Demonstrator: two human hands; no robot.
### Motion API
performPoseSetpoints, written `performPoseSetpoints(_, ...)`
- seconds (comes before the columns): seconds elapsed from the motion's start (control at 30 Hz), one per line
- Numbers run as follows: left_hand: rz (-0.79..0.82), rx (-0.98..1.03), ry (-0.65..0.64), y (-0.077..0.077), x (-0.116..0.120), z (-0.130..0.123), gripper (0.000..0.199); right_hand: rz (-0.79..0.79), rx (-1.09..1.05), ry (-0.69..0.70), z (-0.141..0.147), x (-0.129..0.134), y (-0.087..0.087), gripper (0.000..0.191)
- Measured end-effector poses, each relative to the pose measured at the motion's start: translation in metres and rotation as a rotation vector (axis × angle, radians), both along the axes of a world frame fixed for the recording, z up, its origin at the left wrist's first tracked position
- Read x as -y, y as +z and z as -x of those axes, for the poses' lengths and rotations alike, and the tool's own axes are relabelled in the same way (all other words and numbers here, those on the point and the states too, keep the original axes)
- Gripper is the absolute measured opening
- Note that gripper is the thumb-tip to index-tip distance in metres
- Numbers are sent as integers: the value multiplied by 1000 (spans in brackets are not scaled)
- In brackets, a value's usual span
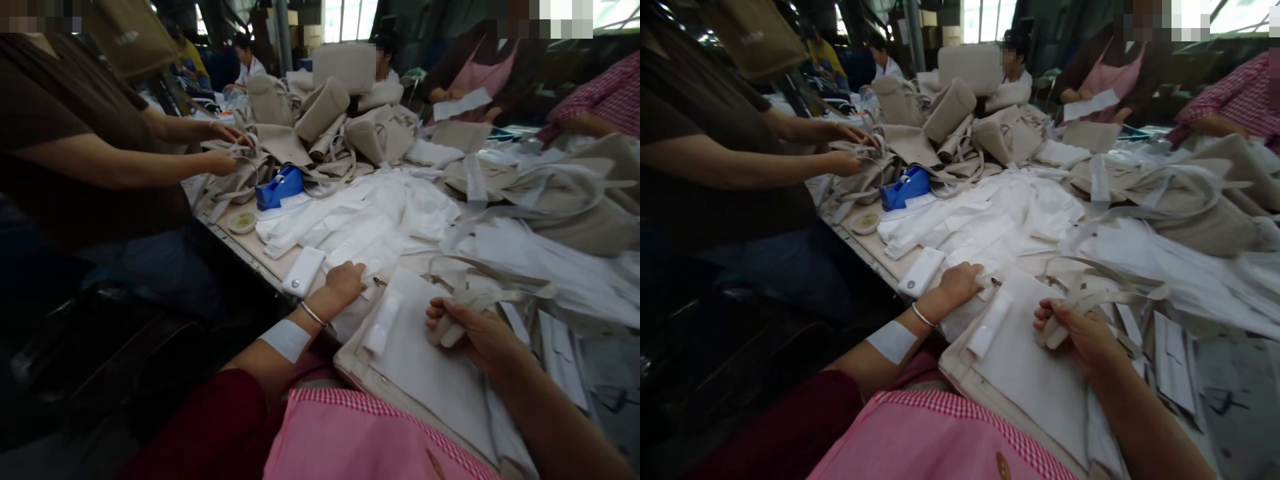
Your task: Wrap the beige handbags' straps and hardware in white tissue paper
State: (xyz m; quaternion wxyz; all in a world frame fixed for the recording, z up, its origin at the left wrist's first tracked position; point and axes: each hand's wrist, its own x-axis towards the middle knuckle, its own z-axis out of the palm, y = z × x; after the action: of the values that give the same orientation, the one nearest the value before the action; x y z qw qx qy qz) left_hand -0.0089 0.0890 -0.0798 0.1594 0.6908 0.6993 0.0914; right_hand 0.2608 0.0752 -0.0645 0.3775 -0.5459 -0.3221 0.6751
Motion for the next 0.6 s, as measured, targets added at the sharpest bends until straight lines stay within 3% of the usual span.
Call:
performPoseSetpoints(0.17, -13, -16, -48, -5, 1, -2, 26, -8, 46, 18, 1, 0, -3, 13)
performPoseSetpoints(0.33, -8, 24, -65, -8, 5, -3, 28, -13, 96, 24, 3, 0, -3, 11)
performPoseSetpoints(0.6, -15, 225, 53, -5, -9, 4, 16, -3, 93, 16, 6, -1, -2, 11)
